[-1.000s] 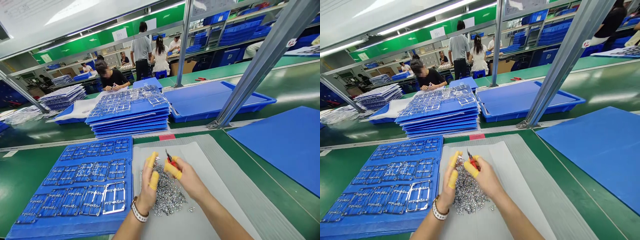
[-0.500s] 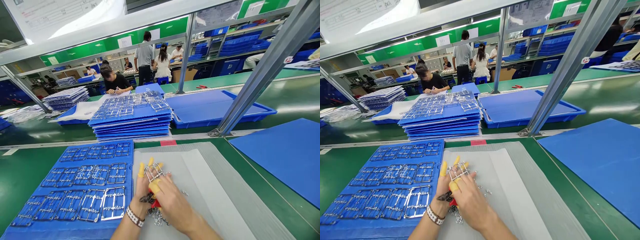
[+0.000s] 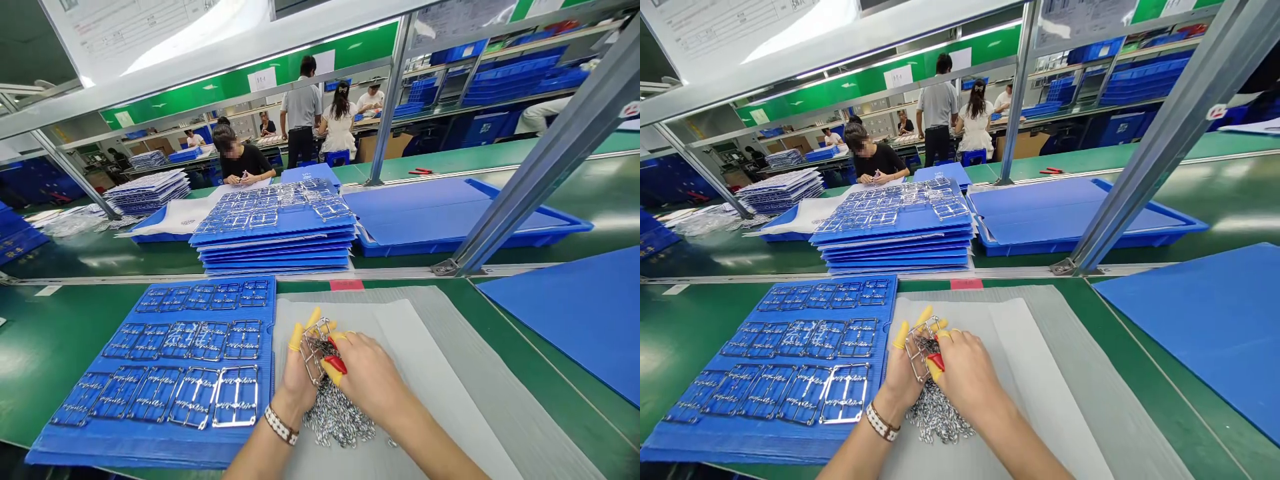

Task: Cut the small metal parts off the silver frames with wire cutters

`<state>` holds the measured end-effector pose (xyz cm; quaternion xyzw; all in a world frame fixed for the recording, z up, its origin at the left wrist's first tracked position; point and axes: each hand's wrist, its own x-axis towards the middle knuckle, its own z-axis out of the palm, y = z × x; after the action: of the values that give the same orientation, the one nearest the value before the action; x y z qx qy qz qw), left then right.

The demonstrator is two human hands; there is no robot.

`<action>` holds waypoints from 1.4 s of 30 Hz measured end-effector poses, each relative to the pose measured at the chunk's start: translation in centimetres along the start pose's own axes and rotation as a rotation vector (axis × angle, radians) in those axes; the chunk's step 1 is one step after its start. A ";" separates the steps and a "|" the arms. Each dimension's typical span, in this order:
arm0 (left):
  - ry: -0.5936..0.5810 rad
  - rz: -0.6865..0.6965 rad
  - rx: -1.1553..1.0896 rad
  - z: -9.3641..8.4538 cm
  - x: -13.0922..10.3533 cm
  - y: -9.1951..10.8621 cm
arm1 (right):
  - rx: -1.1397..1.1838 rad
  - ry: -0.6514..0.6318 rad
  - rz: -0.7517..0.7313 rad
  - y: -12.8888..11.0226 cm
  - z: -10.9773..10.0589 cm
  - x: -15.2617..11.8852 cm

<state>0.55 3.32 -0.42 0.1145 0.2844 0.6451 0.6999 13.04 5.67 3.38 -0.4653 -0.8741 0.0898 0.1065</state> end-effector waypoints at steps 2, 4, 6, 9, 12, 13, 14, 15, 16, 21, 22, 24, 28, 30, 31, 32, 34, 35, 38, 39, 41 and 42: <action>-0.001 0.024 0.020 0.0 0.1 -0.4 | -0.026 -0.028 0.000 -0.3 0.1 0.4; -0.006 0.045 0.032 0.1 0.1 -0.5 | -0.039 -0.039 0.012 -0.5 -0.1 0.4; -0.010 0.046 0.038 0.2 0.1 -0.4 | -0.049 -0.047 0.030 -0.5 -0.3 0.2; -0.009 0.031 0.055 0.3 -0.1 -0.1 | -0.053 -0.056 0.038 -0.4 -0.6 0.1; -0.009 0.040 0.091 0.4 -0.2 -0.1 | -0.048 -0.058 0.025 -0.4 -0.9 0.1; -0.009 0.045 0.104 0.3 -0.2 -0.1 | -0.047 -0.064 0.023 -0.5 -1.0 0.2; -0.008 0.051 0.118 0.3 -0.1 -0.2 | -0.047 -0.072 0.026 -0.5 -1.0 0.2; -0.008 0.059 0.133 0.2 -0.1 -0.3 | -0.045 -0.081 0.030 -0.5 -1.1 0.2; -0.007 0.068 0.150 0.1 0.0 -0.3 | -0.043 -0.088 0.035 -0.5 -1.1 0.2; -0.006 0.109 0.235 -0.4 0.0 -0.6 | -0.049 -0.076 0.035 -0.3 -0.8 0.1; -0.006 0.113 0.246 -0.4 0.0 -0.6 | -0.055 -0.071 0.033 -0.3 -0.7 0.1; -0.005 0.120 0.260 -0.5 -0.1 -0.7 | -0.067 -0.071 0.031 -0.4 -0.8 0.0; 0.001 0.065 0.224 -0.2 -0.2 -0.5 | -0.098 -0.097 0.060 -0.3 -1.2 -0.2; -0.001 0.004 0.169 0.1 -0.3 -0.2 | -0.113 -0.089 0.086 0.2 -1.4 -0.3; -0.008 -0.024 0.140 0.3 -0.3 -0.1 | -0.121 -0.079 0.098 0.6 -1.4 -0.2; -0.019 -0.046 0.117 0.4 -0.4 0.0 | -0.128 -0.068 0.111 0.9 -1.4 -0.2; -0.040 -0.069 0.095 0.6 -0.5 0.2 | -0.137 -0.055 0.122 1.5 -1.2 0.0; -0.044 -0.071 0.095 0.6 -0.5 0.2 | -0.137 -0.054 0.121 1.7 -1.1 0.1; -0.041 -0.056 0.134 0.4 -0.5 0.1 | -0.126 -0.058 0.115 1.8 -0.8 0.5; -0.041 -0.046 0.151 0.3 -0.5 0.0 | -0.123 -0.061 0.116 1.8 -0.7 0.5; -0.041 -0.032 0.184 0.2 -0.5 -0.1 | -0.119 -0.059 0.118 1.7 -0.8 0.6; -0.041 -0.032 0.195 0.2 -0.5 -0.1 | -0.117 -0.056 0.119 1.6 -0.8 0.6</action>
<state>0.71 2.87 -0.21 0.1908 0.3332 0.6007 0.7012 14.23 7.08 3.81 -0.5190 -0.8514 0.0577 0.0492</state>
